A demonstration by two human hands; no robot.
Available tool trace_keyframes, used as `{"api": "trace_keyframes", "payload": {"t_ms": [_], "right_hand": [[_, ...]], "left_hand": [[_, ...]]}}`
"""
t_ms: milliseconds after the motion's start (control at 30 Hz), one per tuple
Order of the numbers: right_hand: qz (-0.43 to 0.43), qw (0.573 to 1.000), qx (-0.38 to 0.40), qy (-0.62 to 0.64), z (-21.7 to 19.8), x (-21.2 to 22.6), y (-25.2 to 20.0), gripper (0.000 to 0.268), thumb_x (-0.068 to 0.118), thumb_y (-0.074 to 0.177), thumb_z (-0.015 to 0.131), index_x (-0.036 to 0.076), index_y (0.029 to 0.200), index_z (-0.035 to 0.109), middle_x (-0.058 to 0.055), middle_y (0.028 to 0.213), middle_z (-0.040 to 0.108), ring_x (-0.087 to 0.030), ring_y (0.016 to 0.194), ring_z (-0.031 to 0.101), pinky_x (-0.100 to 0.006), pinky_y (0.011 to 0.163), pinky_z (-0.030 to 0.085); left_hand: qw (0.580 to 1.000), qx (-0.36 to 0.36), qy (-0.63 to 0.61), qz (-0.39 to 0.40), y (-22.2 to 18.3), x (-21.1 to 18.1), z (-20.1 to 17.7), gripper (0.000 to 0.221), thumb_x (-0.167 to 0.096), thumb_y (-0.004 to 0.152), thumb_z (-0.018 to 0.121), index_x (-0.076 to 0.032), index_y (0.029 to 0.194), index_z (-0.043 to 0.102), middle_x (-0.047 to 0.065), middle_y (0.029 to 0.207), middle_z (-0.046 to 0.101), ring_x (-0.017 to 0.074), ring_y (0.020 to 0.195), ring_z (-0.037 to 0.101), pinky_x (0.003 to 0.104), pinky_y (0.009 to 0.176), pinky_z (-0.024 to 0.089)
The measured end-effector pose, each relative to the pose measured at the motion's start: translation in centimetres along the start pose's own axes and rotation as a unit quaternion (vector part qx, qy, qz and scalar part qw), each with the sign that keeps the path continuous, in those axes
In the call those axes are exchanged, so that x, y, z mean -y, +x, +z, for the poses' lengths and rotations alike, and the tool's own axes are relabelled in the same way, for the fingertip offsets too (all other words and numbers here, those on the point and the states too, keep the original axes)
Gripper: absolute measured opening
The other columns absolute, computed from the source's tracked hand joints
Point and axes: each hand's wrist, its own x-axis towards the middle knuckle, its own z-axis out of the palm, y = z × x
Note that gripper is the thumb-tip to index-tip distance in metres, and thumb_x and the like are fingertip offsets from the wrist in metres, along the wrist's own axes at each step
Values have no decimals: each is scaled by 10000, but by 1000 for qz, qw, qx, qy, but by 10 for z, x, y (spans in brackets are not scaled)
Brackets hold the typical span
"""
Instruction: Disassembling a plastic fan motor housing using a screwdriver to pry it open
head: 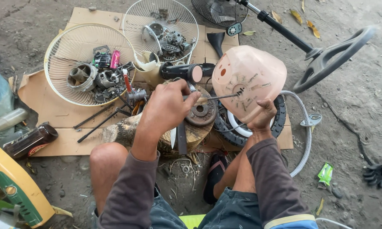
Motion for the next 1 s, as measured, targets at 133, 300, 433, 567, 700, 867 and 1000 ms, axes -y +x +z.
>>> {"api": "trace_keyframes", "payload": {"t_ms": [133, 300, 433, 567, 700, 867, 1000], "right_hand": [[7, 1000, 0, -10, 5, -1, 0, 790, 185, 633, 548, 10, 1403, 579, -225, 1266, 682, -417, 1063, 687, -530, 991, 515], [11, 1000, 4, -22, 3, -1, 5, 815, 200, 627, 548, 15, 1421, 569, -222, 1282, 675, -419, 1090, 682, -537, 1013, 512], [20, 999, 4, -26, -15, -4, 13, 788, 200, 650, 558, 27, 1419, 578, -218, 1276, 683, -407, 1072, 684, -534, 992, 522], [20, 999, -4, -30, -26, -7, 13, 808, 200, 638, 558, 13, 1424, 572, -243, 1278, 680, -431, 1066, 683, -557, 988, 519], [32, 999, -18, -39, -9, -6, 5, 751, 190, 643, 563, 10, 1371, 605, -239, 1240, 694, -417, 1029, 692, -539, 977, 523], [57, 997, -28, -53, 10, -10, -2, 681, 178, 649, 570, 7, 1304, 647, -233, 1190, 713, -398, 982, 703, -515, 963, 528], [53, 995, -60, -64, 11, -10, 7, 680, 225, 628, 591, 18, 1270, 676, -226, 1178, 722, -404, 992, 714, -517, 972, 530]], "left_hand": [[999, 29, -36, -22, 0, 4, -6, 404, -463, 936, 625, -84, 1052, 700, 299, 1024, 712, 518, 1063, 657, 618, 900, 512], [998, 56, -11, 17, -2, 15, -5, 469, -425, 837, 757, -112, 1155, 611, 244, 1148, 685, 490, 1129, 640, 608, 926, 494], [988, -41, 134, 59, 9, 22, 5, 293, -443, 862, 741, -241, 1057, 659, 37, 981, 671, 381, 940, 702, 562, 834, 548], [980, -79, 156, 98, 9, 21, 7, 204, -404, 922, 688, -244, 1048, 689, 25, 948, 650, 341, 931, 703, 525, 788, 579], [994, -43, 95, 25, -2, -3, -2, 335, -475, 934, 653, -162, 966, 768, 103, 887, 723, 416, 873, 730, 572, 790, 575], [995, -15, 89, -52, -3, -5, -10, 416, -535, 932, 602, -164, 968, 788, 177, 888, 753, 462, 893, 734, 579, 797, 581], [999, 16, 34, 30, -5, 13, -12, 387, -325, 883, 730, -101, 1167, 593, 244, 1080, 649, 570, 974, 670, 660, 820, 542]]}}
